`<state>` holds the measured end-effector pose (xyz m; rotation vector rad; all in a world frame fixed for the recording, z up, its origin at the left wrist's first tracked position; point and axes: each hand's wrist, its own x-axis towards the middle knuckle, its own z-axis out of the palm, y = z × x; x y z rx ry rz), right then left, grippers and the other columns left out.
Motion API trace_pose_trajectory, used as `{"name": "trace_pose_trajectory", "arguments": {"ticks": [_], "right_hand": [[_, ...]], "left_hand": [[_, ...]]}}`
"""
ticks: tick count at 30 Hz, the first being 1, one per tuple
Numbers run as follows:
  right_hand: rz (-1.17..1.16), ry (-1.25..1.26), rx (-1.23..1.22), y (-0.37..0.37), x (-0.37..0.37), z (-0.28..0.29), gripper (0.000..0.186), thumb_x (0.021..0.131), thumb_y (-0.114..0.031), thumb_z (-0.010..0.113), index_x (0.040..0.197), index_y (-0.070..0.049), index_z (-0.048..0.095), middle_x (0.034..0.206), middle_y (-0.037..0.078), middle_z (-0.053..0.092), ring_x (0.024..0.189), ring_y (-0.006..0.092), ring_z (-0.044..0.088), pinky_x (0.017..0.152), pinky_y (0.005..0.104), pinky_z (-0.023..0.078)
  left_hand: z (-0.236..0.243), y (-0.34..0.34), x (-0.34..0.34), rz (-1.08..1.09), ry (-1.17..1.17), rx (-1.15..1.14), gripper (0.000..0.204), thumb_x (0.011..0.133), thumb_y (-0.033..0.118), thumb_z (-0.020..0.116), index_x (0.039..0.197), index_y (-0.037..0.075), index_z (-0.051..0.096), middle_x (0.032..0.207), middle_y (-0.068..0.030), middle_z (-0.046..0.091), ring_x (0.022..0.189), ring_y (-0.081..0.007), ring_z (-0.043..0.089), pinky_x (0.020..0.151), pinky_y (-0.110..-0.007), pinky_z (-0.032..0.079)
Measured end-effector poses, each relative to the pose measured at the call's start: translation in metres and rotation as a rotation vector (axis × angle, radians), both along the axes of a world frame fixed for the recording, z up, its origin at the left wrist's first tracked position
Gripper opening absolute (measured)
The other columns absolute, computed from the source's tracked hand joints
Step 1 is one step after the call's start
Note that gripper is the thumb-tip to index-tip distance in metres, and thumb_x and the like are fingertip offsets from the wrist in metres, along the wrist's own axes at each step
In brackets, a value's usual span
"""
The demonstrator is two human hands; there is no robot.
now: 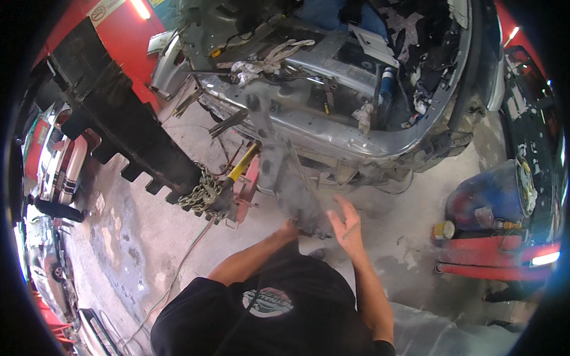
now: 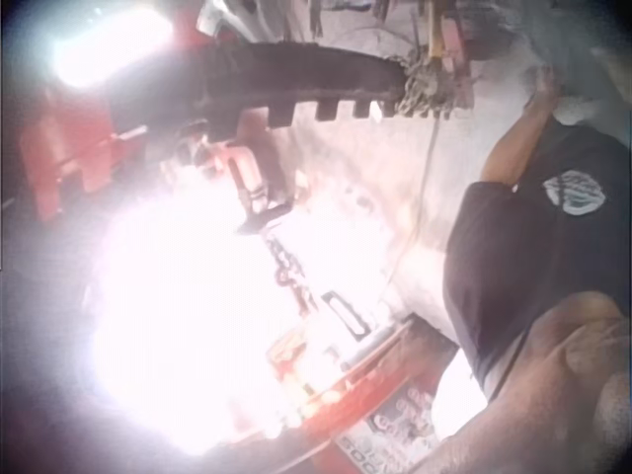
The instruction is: The person uses a cutting torch to heat and cut sections of a car frame rail, then removes a metal bracket and fits it into place on the frame. The person works while kneeling on the floor in a repair shop.
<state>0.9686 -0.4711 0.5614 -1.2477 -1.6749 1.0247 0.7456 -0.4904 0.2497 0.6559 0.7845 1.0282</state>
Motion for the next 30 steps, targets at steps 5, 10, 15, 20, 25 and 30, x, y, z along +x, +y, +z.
{"name": "trace_pose_trajectory", "arguments": {"ticks": [5, 10, 15, 20, 25, 30], "right_hand": [[0.063, 0.258, -0.060, 0.002, -0.006, 0.030, 0.064, 0.098, -0.033, 0.062, 0.146, 0.004, 0.042, 0.137, 0.020, 0.056, 0.129, 0.0271, 0.053, 0.108, 0.0369, 0.039], [0.016, 0.354, -0.112, -0.006, -0.011, 0.044, 0.058, 0.094, -0.021, 0.063, 0.145, 0.002, 0.046, 0.139, 0.019, 0.056, 0.128, 0.0283, 0.054, 0.108, 0.0395, 0.042], [0.049, 0.393, -0.106, -0.012, -0.014, 0.039, 0.056, 0.096, -0.020, 0.062, 0.146, 0.001, 0.045, 0.140, 0.018, 0.055, 0.126, 0.0262, 0.055, 0.107, 0.0382, 0.042], [0.037, 0.377, -0.087, -0.014, -0.013, 0.036, 0.056, 0.096, -0.019, 0.062, 0.145, 0.001, 0.046, 0.140, 0.017, 0.055, 0.122, 0.0235, 0.057, 0.105, 0.0370, 0.044], [0.033, 0.375, -0.099, -0.017, -0.017, 0.039, 0.056, 0.097, -0.020, 0.062, 0.146, 0.001, 0.045, 0.134, 0.016, 0.058, 0.120, 0.0231, 0.057, 0.104, 0.0364, 0.045], [-0.066, 0.428, -0.122, -0.020, -0.010, 0.047, 0.062, 0.099, -0.035, 0.060, 0.148, 0.000, 0.042, 0.134, 0.018, 0.058, 0.120, 0.0263, 0.058, 0.103, 0.0388, 0.045]], "left_hand": [[0.116, 0.004, 0.016, 0.053, 0.378, -0.136, 0.034, 0.091, 0.002, 0.044, 0.119, -0.004, 0.063, 0.102, -0.0147, 0.065, 0.094, -0.0297, 0.062, 0.079, -0.045, 0.051], [0.134, 0.006, 0.014, 0.095, 0.418, -0.304, 0.037, 0.083, -0.008, 0.041, 0.107, -0.007, 0.069, 0.087, -0.0166, 0.070, 0.071, -0.0312, 0.072, 0.061, -0.043, 0.064], [0.043, 0.001, -0.013, 0.023, 1.020, 0.158, 0.031, 0.086, -0.004, 0.045, 0.105, -0.005, 0.070, 0.088, -0.0147, 0.070, 0.075, -0.0291, 0.072, 0.059, -0.041, 0.061], [0.158, 0.006, 0.009, 0.062, 0.530, -0.290, 0.023, 0.089, -0.001, 0.049, 0.098, -0.005, 0.069, 0.089, -0.0130, 0.068, 0.075, -0.0264, 0.070, 0.060, -0.039, 0.059], [0.117, 0.002, 0.000, 0.035, 0.652, -0.133, 0.025, 0.085, 0.002, 0.052, 0.100, -0.005, 0.070, 0.090, -0.0166, 0.069, 0.075, -0.0270, 0.069, 0.062, -0.039, 0.057], [0.092, -0.003, -0.009, 0.110, 0.790, -0.102, 0.031, 0.080, 0.008, 0.054, 0.101, -0.005, 0.072, 0.087, -0.0231, 0.070, 0.076, -0.0285, 0.068, 0.068, -0.038, 0.054]]}}
